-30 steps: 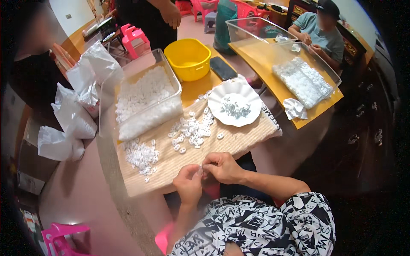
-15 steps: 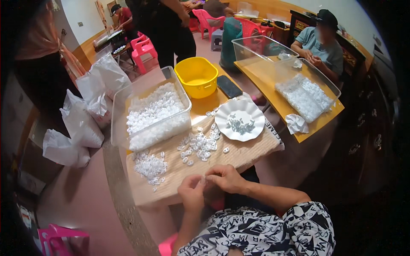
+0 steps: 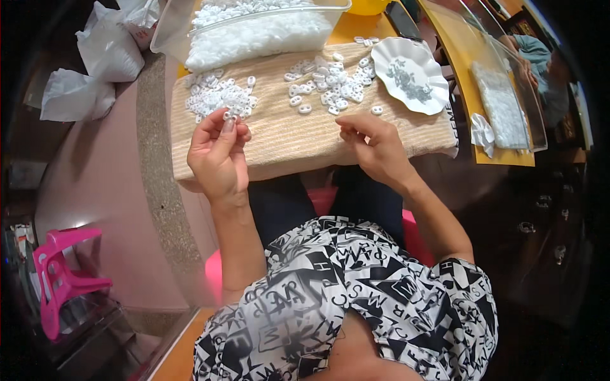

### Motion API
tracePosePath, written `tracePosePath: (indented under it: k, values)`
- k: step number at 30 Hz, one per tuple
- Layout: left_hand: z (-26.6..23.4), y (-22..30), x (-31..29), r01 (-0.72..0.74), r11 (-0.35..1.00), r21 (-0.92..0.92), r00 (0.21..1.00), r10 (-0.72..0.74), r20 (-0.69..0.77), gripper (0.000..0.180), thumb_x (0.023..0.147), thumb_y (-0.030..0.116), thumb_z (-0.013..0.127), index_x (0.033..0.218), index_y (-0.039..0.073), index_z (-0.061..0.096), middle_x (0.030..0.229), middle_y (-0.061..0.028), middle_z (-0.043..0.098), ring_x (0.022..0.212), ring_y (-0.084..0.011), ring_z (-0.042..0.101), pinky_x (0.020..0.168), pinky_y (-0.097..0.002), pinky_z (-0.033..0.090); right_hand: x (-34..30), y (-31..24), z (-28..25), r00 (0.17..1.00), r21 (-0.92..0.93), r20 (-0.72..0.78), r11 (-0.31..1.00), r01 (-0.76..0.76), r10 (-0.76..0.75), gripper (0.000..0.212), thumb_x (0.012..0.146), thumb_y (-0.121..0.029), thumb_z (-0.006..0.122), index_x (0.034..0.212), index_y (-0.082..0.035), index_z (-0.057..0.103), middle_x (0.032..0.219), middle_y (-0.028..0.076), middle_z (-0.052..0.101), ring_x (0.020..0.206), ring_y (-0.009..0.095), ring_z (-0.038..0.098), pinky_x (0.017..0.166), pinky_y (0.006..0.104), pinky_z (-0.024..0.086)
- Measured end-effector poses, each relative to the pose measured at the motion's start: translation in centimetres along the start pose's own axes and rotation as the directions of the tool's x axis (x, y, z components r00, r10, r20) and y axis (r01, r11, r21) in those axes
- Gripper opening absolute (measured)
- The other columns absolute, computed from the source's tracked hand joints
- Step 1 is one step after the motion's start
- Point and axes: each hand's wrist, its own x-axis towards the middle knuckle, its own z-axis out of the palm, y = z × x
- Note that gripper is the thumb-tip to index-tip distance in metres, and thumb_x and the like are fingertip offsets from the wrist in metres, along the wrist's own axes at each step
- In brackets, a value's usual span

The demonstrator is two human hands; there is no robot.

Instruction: Assembling small white plastic components by hand at a workstation.

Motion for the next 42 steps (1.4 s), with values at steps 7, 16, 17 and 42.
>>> tracePosePath:
  k: [7,16,17,42]
  values:
    - [-0.1,-0.3,-0.6,0.053,0.998,-0.026,0.998,-0.052,0.034,0.018,0.078,-0.007,0.051,0.095,-0.004,0.055,0.082,-0.0127,0.057,0.067,-0.0172,0.055,0.061,-0.0273,0.047,2.6,-0.7,0.7,0.972,-0.357,0.012,0.907,0.222,-0.234,0.011,0.07,-0.003,0.055,0.08,-0.003,0.059,0.078,0.013,0.058,0.076,0.031,0.055,0.068,0.0366,0.045]
    - [-0.1,-0.4,-0.3,0.094,0.996,-0.009,0.994,-0.093,0.063,0.018,0.079,-0.006,0.051,0.096,-0.003,0.055,0.084,-0.0129,0.057,0.069,-0.0175,0.054,0.063,-0.0283,0.046,4.9,1.3,-1.7,0.974,-0.563,-0.044,0.811,0.16,-0.222,0.012,0.069,-0.001,0.052,0.077,-0.002,0.061,0.073,0.015,0.057,0.074,0.03,0.055,0.068,0.0373,0.046]
    - [-0.1,-0.4,-0.3,0.1,0.995,-0.007,0.994,-0.1,0.05,0.018,0.078,-0.006,0.052,0.096,-0.004,0.055,0.084,-0.0133,0.057,0.069,-0.0178,0.054,0.063,-0.0283,0.046,4.7,1.1,-2.2,0.986,-0.561,-0.02,0.819,0.124,-0.163,0.014,0.072,0.003,0.055,0.084,0.001,0.061,0.078,0.015,0.058,0.075,0.03,0.056,0.068,0.0347,0.045]
    - [0.6,-1.7,-0.2,0.154,0.983,0.096,0.988,-0.154,-0.012,0.022,0.073,-0.006,0.052,0.096,-0.007,0.052,0.08,-0.0123,0.055,0.066,-0.0199,0.054,0.058,-0.0291,0.045,5.5,1.3,4.3,0.946,-0.628,0.135,0.713,0.311,-0.294,0.003,0.065,-0.006,0.051,0.067,-0.005,0.052,0.07,0.011,0.053,0.07,0.027,0.054,0.062,0.0362,0.047]
